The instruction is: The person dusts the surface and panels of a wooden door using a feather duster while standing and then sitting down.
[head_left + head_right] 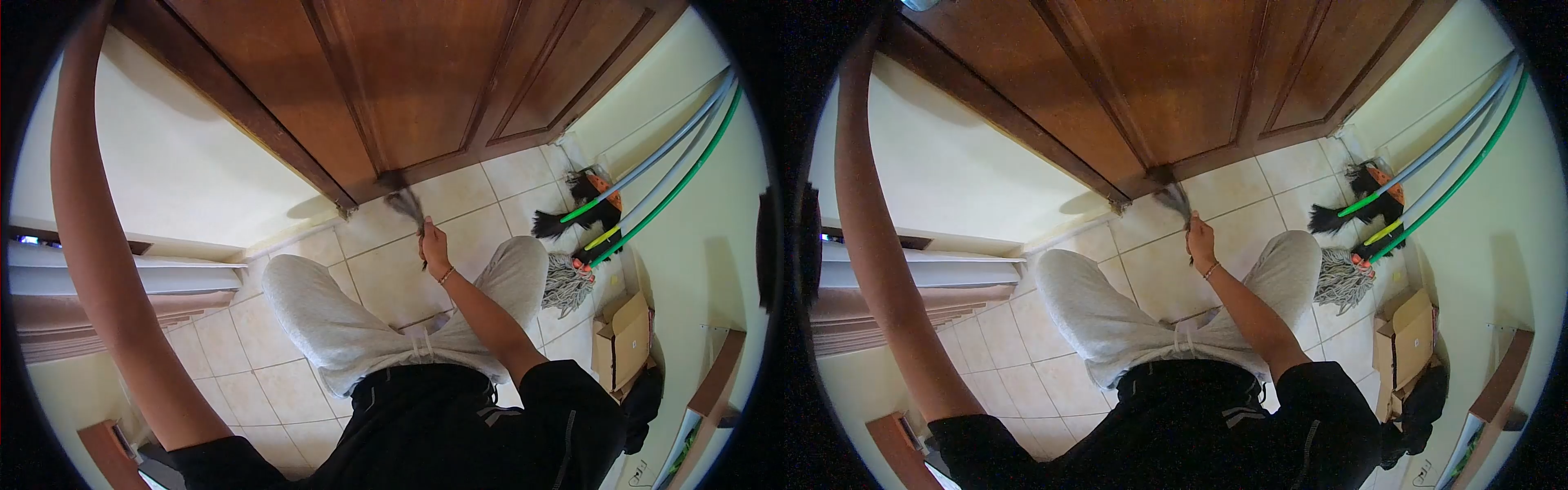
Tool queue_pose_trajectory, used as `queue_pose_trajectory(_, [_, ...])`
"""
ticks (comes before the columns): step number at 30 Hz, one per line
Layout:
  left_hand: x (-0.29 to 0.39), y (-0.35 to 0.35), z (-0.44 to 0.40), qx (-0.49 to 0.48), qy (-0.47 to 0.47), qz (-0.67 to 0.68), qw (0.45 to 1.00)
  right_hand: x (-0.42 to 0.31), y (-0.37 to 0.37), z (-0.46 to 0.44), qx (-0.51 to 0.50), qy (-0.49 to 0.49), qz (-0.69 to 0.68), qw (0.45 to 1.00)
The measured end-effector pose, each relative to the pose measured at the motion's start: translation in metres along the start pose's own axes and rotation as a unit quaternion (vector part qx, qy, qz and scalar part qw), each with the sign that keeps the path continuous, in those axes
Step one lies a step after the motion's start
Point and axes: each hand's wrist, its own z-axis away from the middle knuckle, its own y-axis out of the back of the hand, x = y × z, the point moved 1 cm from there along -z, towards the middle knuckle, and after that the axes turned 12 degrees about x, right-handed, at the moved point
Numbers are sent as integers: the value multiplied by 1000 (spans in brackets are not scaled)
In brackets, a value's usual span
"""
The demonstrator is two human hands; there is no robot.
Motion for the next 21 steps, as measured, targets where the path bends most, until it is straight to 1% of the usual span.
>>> queue_pose_trajectory(1, [-4, -2, 0, 17, -26, 11, 999, -1, 0, 0, -7, -10, 0, 1000])
queue_pose_trajectory(3, [-48, -19, 2, 99, -150, 66, 981, -5, 1, -1, -22, -32, -1, 999])
queue_pose_trajectory(4, [-52, -11, -5, 0, -80, 91, 993, -4, 2, -2, -22, -24, 7, 999])
queue_pose_trajectory(5, [-53, 5, -17, -100, -7, 116, 988, -2, 3, -4, -20, -16, 14, 1000])
queue_pose_trajectory(7, [-55, 1, -18, -93, -8, 111, 989, -2, 3, -5, -18, -9, 18, 1000])
queue_pose_trajectory(8, [-57, -19, -8, 13, -81, 79, 994, -3, 1, -3, -19, -10, 15, 1000])
queue_pose_trajectory(9, [-61, -30, 0, 118, -152, 46, 980, -5, 0, -2, -21, -12, 11, 1000])
queue_pose_trajectory(11, [-36, -5, 5, 15, -120, 110, 987, -4, 1, -2, -31, -10, 33, 999])
queue_pose_trajectory(12, [-29, 13, 0, -63, -109, 170, 977, -3, 2, -2, -35, -8, 44, 998])
queue_pose_trajectory(13, [-23, 31, -4, -141, -88, 225, 960, -3, 2, -3, -30, -8, 30, 999])
queue_pose_trajectory(14, [-22, 50, -19, -242, -73, 303, 919, -3, 1, -4, -28, -8, 16, 999])
queue_pose_trajectory(15, [-34, 40, -21, -213, -84, 290, 929, -2, 0, -4, -25, -9, 2, 1000])
queue_pose_trajectory(16, [-45, 31, -23, -183, -93, 277, 939, -2, 0, -5, -32, -11, 20, 999])
queue_pose_trajectory(17, [-76, -23, -14, -18, -126, 169, 977, -1, 1, -7, -37, -14, 37, 999])
queue_pose_trajectory(18, [-90, -52, -7, 149, -153, 55, 975, -1, 3, -7, -42, -16, 54, 998])
queue_pose_trajectory(21, [-75, -35, -6, 104, -124, -66, 985, -6, 2, -3, -17, -2, 29, 999])
